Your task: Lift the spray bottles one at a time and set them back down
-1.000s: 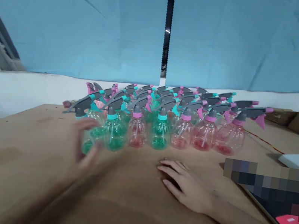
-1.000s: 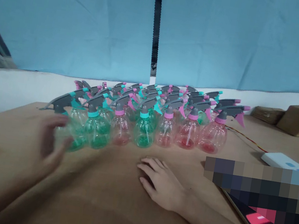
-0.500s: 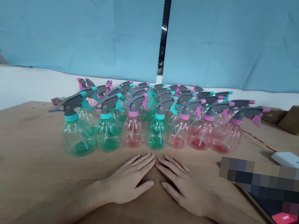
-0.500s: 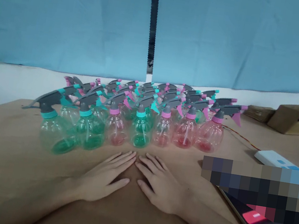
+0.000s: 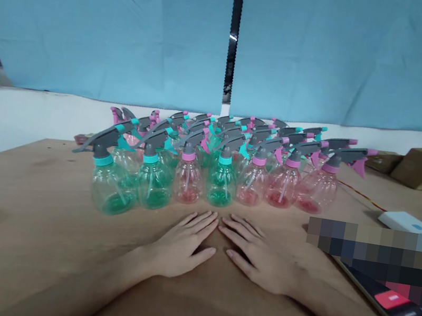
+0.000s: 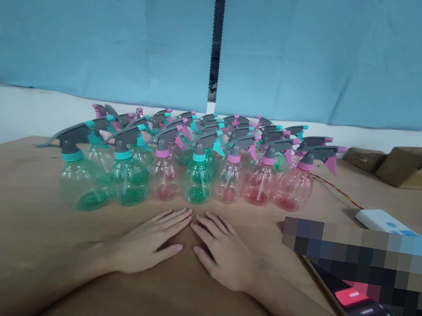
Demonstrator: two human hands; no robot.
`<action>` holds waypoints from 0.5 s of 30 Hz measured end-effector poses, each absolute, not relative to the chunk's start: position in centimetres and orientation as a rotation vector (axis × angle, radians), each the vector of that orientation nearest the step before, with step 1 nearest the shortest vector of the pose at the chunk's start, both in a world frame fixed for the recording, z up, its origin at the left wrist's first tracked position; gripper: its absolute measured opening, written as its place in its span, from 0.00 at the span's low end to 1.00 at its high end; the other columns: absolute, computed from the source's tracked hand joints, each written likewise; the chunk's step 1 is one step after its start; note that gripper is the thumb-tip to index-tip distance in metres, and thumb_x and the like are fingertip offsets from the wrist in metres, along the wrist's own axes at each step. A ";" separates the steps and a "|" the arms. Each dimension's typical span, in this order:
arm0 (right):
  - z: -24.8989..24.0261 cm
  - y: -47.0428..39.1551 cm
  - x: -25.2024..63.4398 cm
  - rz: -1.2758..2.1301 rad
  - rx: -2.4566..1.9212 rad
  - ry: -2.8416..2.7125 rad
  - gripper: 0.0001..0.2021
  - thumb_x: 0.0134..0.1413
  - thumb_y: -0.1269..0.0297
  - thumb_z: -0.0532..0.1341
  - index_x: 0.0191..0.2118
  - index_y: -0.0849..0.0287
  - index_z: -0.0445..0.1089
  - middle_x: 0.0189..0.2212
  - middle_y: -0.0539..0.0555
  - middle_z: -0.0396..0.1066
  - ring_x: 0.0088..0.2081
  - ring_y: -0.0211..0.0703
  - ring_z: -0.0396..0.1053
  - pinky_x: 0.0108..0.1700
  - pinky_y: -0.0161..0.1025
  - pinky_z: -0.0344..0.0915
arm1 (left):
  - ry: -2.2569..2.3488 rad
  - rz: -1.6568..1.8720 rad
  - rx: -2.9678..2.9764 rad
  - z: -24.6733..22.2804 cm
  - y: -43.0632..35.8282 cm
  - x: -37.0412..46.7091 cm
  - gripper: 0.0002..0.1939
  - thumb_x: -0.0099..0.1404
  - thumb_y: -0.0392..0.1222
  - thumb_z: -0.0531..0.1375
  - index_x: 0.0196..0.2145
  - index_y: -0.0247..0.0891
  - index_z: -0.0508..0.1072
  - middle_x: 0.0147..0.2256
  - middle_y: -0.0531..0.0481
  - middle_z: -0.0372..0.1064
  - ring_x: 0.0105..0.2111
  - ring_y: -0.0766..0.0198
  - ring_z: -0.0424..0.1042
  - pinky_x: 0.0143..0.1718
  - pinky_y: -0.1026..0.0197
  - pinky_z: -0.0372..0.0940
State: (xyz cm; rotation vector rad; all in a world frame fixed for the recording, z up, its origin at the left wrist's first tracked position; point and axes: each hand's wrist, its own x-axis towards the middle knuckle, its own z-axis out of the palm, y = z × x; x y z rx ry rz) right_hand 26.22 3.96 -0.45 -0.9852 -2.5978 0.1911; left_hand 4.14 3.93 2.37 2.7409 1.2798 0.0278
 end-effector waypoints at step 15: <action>-0.6 4.1 26.3 0.156 -0.976 -2.605 0.22 0.63 0.58 0.48 0.61 0.58 0.54 0.60 0.57 0.55 0.61 0.49 0.48 0.60 0.53 0.49 | 1.272 0.046 2.763 2.0 4.1 4.0 0.32 0.68 0.54 0.43 0.62 0.31 0.48 0.63 0.44 0.40 0.63 0.57 0.42 0.61 0.52 0.45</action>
